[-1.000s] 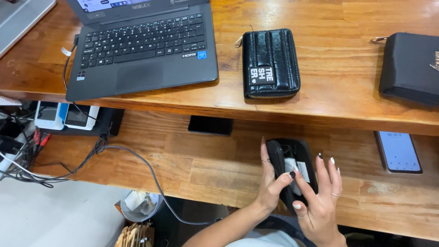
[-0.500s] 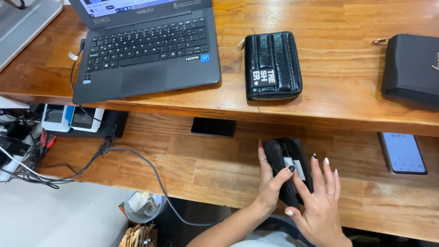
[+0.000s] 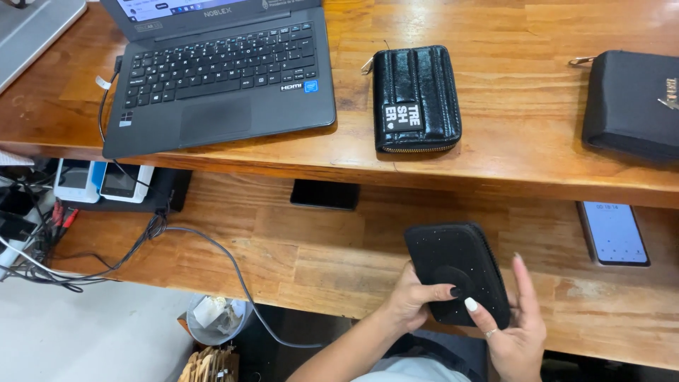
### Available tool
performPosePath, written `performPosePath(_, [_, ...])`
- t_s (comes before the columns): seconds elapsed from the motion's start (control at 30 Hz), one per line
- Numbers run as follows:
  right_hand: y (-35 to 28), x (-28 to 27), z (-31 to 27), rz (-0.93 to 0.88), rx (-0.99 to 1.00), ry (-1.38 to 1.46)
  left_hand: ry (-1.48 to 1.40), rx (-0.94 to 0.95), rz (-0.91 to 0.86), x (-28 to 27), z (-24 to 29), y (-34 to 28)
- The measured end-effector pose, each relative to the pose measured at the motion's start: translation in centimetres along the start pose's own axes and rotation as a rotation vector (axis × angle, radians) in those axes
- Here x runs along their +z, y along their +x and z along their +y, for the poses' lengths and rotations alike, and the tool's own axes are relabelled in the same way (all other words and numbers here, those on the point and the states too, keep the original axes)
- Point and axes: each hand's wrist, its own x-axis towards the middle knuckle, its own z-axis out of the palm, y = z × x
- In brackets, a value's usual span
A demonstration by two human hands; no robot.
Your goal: The person is unzipping various black wallets, inserting small white cards into them, zipping them back up, and arranging them on a wooden desk.
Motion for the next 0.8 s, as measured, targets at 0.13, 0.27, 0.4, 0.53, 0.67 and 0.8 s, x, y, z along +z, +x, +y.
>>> performPosePath(0.13, [0.5,0.5,-0.2,-0.043,0.197,0.131,-0.047,0.013,0.113,1.5,0.6,-0.7])
performPosePath(0.27, [0.5,1.2,2.0,-0.003,0.16,0.231,-0.205,0.014,0.466,2.9,-0.3,-0.1])
performPosePath(0.4, [0.6,0.8,4.5,-0.055,0.158,0.374,-0.316,0.063,0.615,2.7,0.8,1.0])
performPosePath(0.53, [-1.2,1.1,8.0,-0.407,0.458,0.294,-0.43,-0.017,0.671,3.7,0.0,0.6])
performPosePath(0.67, [-1.4,0.2,11.0,-0.462,0.471,-0.087,-0.454,-0.035,0.726,4.4,0.4,0.4])
performPosePath(0.8, [-0.9,-1.6,11.8,-0.562,0.296,-0.409,-0.504,-0.057,0.756,5.0,0.7,0.7])
